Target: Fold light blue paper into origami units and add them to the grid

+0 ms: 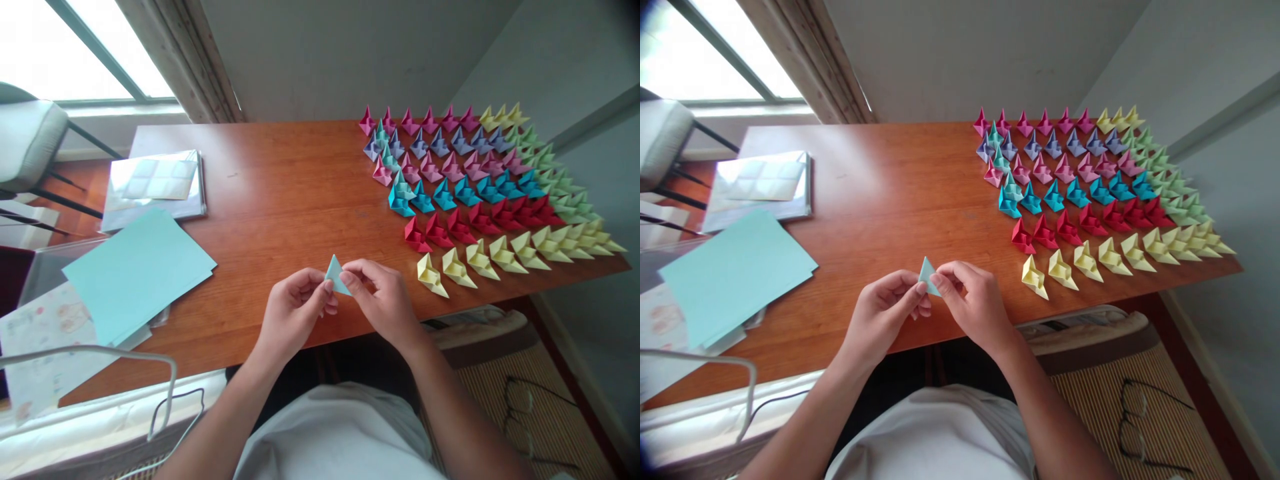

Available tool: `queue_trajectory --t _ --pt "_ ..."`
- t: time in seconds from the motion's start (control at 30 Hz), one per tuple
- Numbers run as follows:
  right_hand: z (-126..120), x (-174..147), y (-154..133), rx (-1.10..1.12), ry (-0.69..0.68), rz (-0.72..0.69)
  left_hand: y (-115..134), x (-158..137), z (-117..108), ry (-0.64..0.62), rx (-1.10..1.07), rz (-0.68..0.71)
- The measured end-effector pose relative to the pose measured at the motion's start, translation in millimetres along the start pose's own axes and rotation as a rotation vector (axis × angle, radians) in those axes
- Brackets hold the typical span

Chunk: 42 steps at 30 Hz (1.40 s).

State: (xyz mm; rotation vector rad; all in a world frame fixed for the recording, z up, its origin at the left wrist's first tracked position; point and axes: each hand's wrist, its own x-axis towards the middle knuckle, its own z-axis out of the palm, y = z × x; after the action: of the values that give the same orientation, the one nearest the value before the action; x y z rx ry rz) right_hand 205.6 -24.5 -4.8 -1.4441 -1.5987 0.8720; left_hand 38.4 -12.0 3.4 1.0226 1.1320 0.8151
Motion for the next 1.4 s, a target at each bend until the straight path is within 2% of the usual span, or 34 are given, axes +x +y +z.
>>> queue_trajectory --t 0.57,0.83,1.0,1.2,1.4 --pt "-0.7 -6.7 3.7 0.021 -0.029 0.005 -1.3 1.0 1.0 0.031 -0.084 -0.002" --pt "-3.1 -5.5 5.6 0.255 -0.089 0.121 -0.3 0.5 -0.3 0.024 -0.073 0.019" --pt "-1.6 -4.9 5.0 0.284 -0.019 0.135 -0.5 1.3 0.0 0.004 -0.05 0.023" --pt "4.4 -7.6 1.2 0.155 0.028 0.09 -3.8 -0.6 -1.3 -0.069 -0.028 0.009" --pt "3.9 -9.5 -0.5 0.347 -0.017 0.172 -7.1 -2.1 -2.9 -0.072 0.001 0.052"
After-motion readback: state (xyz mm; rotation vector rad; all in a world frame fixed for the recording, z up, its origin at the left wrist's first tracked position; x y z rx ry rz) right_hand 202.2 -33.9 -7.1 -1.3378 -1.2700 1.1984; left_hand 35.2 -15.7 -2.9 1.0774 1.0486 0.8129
